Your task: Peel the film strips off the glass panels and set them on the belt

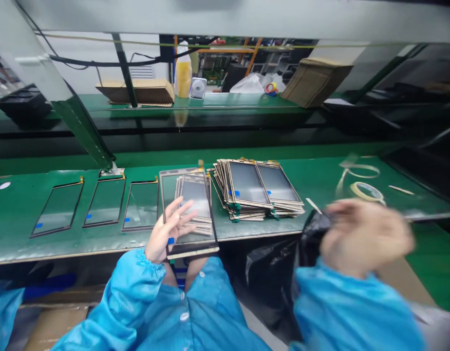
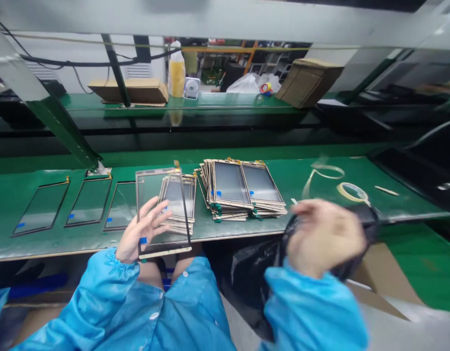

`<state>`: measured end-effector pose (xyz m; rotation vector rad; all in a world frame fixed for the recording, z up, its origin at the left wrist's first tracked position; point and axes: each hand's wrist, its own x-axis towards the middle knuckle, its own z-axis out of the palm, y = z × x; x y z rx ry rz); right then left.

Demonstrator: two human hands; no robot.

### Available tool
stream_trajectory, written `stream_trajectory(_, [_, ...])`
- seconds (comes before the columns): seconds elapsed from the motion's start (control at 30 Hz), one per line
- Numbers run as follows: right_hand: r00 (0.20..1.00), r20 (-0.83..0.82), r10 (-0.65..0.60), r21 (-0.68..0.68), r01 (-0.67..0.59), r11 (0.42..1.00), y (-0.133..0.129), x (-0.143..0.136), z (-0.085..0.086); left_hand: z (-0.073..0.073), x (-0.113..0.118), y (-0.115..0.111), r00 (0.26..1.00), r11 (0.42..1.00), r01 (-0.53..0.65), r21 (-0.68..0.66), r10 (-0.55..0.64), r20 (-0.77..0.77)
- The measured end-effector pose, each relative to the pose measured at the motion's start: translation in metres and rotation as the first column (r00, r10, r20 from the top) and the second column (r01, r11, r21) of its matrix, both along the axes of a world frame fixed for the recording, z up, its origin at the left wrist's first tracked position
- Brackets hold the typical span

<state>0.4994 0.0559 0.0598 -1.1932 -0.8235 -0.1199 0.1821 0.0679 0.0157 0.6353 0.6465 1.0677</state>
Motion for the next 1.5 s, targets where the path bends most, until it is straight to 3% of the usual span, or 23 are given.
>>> stream_trajectory(0.03, [0.989,0.070,0.133,-0.183,-0.118,0.976,-0.015,-0.016,-0.019,0.003,0.002,0.001,1.000,0.999,-0.028,0.036,0.028,-0.010])
stream_trajectory(0.07, [0.935,0.082,0.345,-0.366,-0.294,0.883,-0.028,-0.036,-0.035,0.007,0.005,0.001,0.998,0.996,-0.052,0.075,0.054,-0.022])
stream_trajectory(0.17, [0.792,0.030,0.610,-0.523,-0.507,0.685,-0.048,-0.098,-0.063,0.017,0.014,-0.004,0.990,0.979,-0.102,0.174,0.118,-0.080])
stream_trajectory(0.23, [0.745,0.053,0.665,-0.544,-0.537,0.645,-0.048,-0.121,-0.066,0.021,0.017,-0.010,0.978,0.967,-0.134,0.218,0.164,-0.125])
stream_trajectory(0.4, [0.672,0.313,0.671,-0.605,-0.404,0.686,-0.038,-0.126,-0.061,0.024,0.019,-0.023,0.939,0.915,-0.230,0.332,0.298,-0.169])
stream_trajectory(0.57, [0.567,0.554,0.609,-0.651,-0.161,0.742,-0.026,-0.130,-0.063,0.022,0.030,-0.037,0.893,0.842,-0.266,0.469,0.398,-0.209])
stream_trajectory(0.7, [0.591,0.612,0.525,-0.609,-0.071,0.790,-0.017,-0.136,-0.064,0.020,0.042,-0.043,0.856,0.772,-0.326,0.546,0.486,-0.176])
stream_trajectory(0.83, [0.669,0.583,0.462,-0.579,-0.058,0.814,-0.023,-0.137,-0.059,0.021,0.046,-0.037,0.810,0.752,-0.415,0.513,0.561,-0.167])
stream_trajectory(0.9, [0.714,0.500,0.490,-0.588,-0.136,0.797,-0.030,-0.135,-0.055,0.022,0.045,-0.033,0.798,0.754,-0.446,0.481,0.579,-0.167])
stream_trajectory(0.97, [0.747,0.327,0.579,-0.593,-0.315,0.741,-0.034,-0.133,-0.051,0.022,0.043,-0.028,0.801,0.762,-0.458,0.457,0.577,-0.159])
stream_trajectory(1.1, [0.726,-0.028,0.687,-0.507,-0.603,0.616,-0.030,-0.128,-0.056,0.022,0.041,-0.027,0.817,0.788,-0.471,0.397,0.559,-0.141])
stream_trajectory(1.27, [0.692,-0.275,0.667,-0.355,-0.718,0.599,-0.019,-0.130,-0.068,0.027,0.040,-0.034,0.825,0.800,-0.494,0.340,0.555,-0.109])
stream_trajectory(1.5, [0.668,-0.306,0.678,-0.285,-0.744,0.604,-0.021,-0.132,-0.066,0.031,0.036,-0.041,0.818,0.786,-0.482,0.387,0.562,-0.124])
